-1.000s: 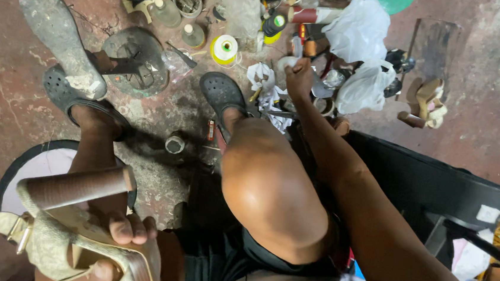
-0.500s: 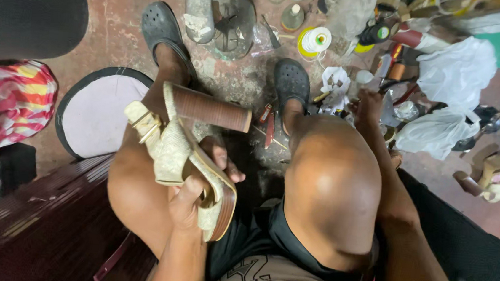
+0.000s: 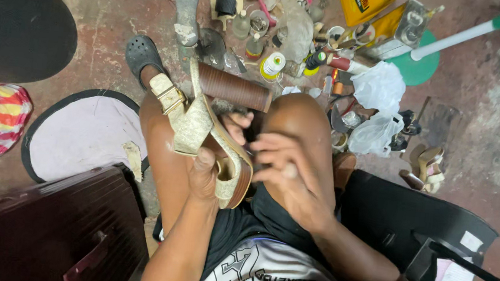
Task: The person repairs a gold high-heeled sandal by applying glue to the heel and sole, pressing the parts together, and using a small tool to adjust the fit. The person handles the shoe and glue bottle throughout the process.
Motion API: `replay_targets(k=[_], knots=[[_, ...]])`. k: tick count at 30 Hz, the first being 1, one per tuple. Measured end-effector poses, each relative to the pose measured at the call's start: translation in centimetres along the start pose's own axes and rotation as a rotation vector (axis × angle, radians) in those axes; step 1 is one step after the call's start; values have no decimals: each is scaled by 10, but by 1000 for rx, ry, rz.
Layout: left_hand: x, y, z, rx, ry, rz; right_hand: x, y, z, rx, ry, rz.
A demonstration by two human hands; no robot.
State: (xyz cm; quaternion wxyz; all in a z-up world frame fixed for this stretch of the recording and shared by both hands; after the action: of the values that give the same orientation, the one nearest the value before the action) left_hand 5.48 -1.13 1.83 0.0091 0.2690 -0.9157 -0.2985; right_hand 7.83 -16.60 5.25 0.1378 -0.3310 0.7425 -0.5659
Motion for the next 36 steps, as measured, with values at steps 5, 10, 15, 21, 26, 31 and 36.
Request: replay_targets(k=[5,10,15,21,26,31,36], knots=[[5,7,5,-231,-142,-28,-10,42,-21,-450,-109,-223],[17,4,17,-251,-181,71,-6,63,-13,-338,-104,-322],[24,0,24,-176,-141,111,0,67,-14,-351,-112,-378],[25,-1,30,-165,-153,175,-4,61,-15,-329,-186,-394],[25,-12,39,-208,-82,216,-5,66,-7,-448,-187,-457],[23,-15,38,-234,-129,269,-2,76,2,-456,-139,-479],[20,-8,35,-291,-40,398,-4,78,6,-413,-191,-520]])
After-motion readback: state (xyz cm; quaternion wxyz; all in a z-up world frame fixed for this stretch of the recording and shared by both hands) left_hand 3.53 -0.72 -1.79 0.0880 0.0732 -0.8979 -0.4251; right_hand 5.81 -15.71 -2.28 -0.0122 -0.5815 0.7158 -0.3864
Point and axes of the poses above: each hand's wrist, its own x-axis away from the middle knuckle, its own z-axis out of the back of the hand, y = z × x, the point moved 5 cm from there along -x, towards the middle knuckle, and after that the axes turned 6 degrees about -z, right-handed, at the moved point
